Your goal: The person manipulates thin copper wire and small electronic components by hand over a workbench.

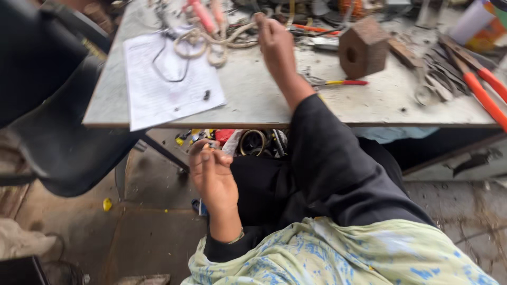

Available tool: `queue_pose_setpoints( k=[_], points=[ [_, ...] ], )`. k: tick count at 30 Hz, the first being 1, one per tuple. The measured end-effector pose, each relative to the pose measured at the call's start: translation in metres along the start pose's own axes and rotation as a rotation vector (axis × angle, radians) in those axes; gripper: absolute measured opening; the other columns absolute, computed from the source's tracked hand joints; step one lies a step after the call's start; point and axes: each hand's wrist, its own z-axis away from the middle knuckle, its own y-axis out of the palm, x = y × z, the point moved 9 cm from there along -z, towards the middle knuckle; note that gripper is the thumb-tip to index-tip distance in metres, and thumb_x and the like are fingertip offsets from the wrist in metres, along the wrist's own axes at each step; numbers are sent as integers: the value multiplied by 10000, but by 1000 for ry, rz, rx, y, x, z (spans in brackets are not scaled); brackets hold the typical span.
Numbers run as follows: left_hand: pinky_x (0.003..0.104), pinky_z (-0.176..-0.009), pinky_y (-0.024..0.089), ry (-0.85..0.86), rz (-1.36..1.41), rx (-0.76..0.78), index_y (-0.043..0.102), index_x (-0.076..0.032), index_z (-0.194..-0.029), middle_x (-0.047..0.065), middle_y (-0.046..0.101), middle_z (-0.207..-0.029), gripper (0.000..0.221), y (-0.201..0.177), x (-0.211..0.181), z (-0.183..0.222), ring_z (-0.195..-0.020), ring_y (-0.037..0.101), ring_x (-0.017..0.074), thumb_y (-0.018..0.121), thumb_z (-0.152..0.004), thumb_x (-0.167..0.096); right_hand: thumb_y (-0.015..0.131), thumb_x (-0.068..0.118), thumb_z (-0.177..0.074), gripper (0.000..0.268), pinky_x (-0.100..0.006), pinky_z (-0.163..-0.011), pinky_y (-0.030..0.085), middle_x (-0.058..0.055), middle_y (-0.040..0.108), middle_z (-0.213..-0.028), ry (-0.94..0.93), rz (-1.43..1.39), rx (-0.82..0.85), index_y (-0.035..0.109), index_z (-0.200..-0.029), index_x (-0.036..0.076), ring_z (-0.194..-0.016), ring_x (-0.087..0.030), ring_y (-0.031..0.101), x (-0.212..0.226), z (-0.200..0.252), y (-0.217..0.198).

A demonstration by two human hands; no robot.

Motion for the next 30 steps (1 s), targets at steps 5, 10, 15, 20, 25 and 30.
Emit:
queue_pose_setpoints(
  k=[5, 10, 15, 20, 25, 30],
  points=[
    [295, -767, 490, -6, 6, 7, 610, -38, -1270, 15, 629, -952, 299, 15, -10, -4, -815, 595, 113, 702, -1035, -198, 453, 459, -1098, 412, -286, -556, 413, -96, 578, -895, 247, 46, 337, 550, -1044, 61, -682, -130, 474, 20, 39, 36],
    [286, -765, 478, -33, 63, -15, 608, -34, -1281, 0, 622, -973, 321, 12, -7, -3, -828, 585, 98, 719, -1027, -196, 571, 354, -1072, 317, -327, -677, 534, -100, 674, -1029, -77, 312, 159, 555, -1165, 52, -816, -159, 598, -2, 1, 22],
    [288, -772, 496, -7, 38, -8, 605, -45, -1270, 11, 626, -966, 315, 13, -16, -1, -819, 594, 114, 713, -1024, -209, 576, 267, -1064, 264, -315, -598, 556, -105, 690, -1066, -322, 158, 189, 595, -1187, 34, -736, -146, 627, 35, 20, 27],
    [282, -768, 500, -12, 28, -30, 608, -44, -1275, 8, 617, -997, 319, 8, -15, -2, -836, 587, 107, 713, -1022, -207, 630, 276, -1069, 265, -285, -513, 454, -86, 717, -960, 163, -218, 981, 607, -1108, 15, -568, -106, 514, 71, 124, 76],
    [280, -787, 518, -35, 52, -30, 603, -34, -1291, 41, 634, -1021, 330, 3, -8, -3, -835, 609, 117, 716, -1026, -194, 728, 286, -966, 247, -263, -547, 448, -11, 660, -819, 128, 160, 871, 670, -1079, 75, -632, -67, 538, 73, 119, 73],
    [276, -793, 526, -32, 38, -28, 603, -31, -1294, 45, 631, -1051, 327, 3, -10, -3, -844, 625, 113, 713, -1036, -199, 860, 232, -811, 271, -276, -667, 467, 20, 664, -806, -121, 458, 958, 743, -1003, 79, -742, -67, 574, 69, 119, 72]
  ],
)
